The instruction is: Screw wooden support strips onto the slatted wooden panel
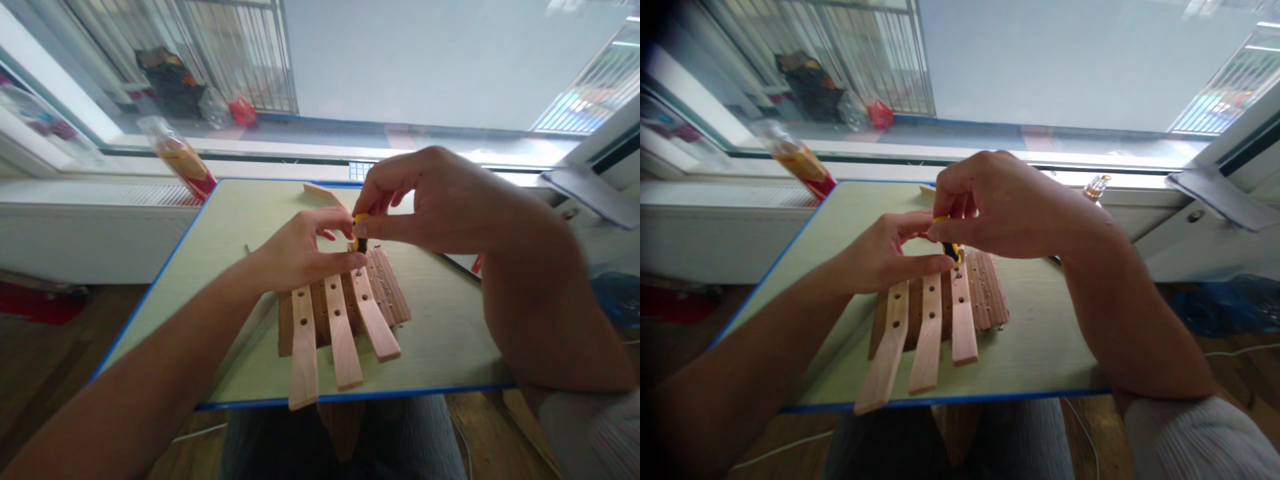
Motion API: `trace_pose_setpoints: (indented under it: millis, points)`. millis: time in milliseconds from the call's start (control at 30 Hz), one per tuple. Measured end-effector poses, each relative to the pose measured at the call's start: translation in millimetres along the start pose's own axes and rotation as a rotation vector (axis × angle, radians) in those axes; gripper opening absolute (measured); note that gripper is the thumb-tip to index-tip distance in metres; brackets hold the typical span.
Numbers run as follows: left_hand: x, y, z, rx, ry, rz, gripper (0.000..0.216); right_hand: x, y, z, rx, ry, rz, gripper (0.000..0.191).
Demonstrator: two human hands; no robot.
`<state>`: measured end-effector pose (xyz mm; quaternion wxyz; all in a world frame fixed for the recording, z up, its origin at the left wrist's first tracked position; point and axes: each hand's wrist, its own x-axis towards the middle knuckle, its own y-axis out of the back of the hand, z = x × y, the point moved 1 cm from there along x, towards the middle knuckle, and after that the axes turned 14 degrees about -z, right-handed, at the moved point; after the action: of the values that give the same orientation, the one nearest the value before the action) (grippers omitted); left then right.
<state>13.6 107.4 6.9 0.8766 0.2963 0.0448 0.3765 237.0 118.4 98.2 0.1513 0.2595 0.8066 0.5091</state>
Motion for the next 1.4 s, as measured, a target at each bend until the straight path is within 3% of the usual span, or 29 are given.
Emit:
trace_pose_setpoints:
  millis: [633,1000,1400]
  points:
    - [0.3,-0.8,-2.6,0.011,-0.032,-0.007,0.027,2.8,-3.9,-1.9,-0.004,-0.041,0.028,0.027]
    - [0.8,-1.8,-2.1,-0.015,-0.015,0.036,0.038,4.0,-6.6,-0.3,-0.056,-0.069,0.066,0.041]
    - [0.2,-2.1,-1.0,-0.032,-0.025,0.054,0.028,4.9,-6.5,1.1,-0.077,-0.049,0.08,0.031]
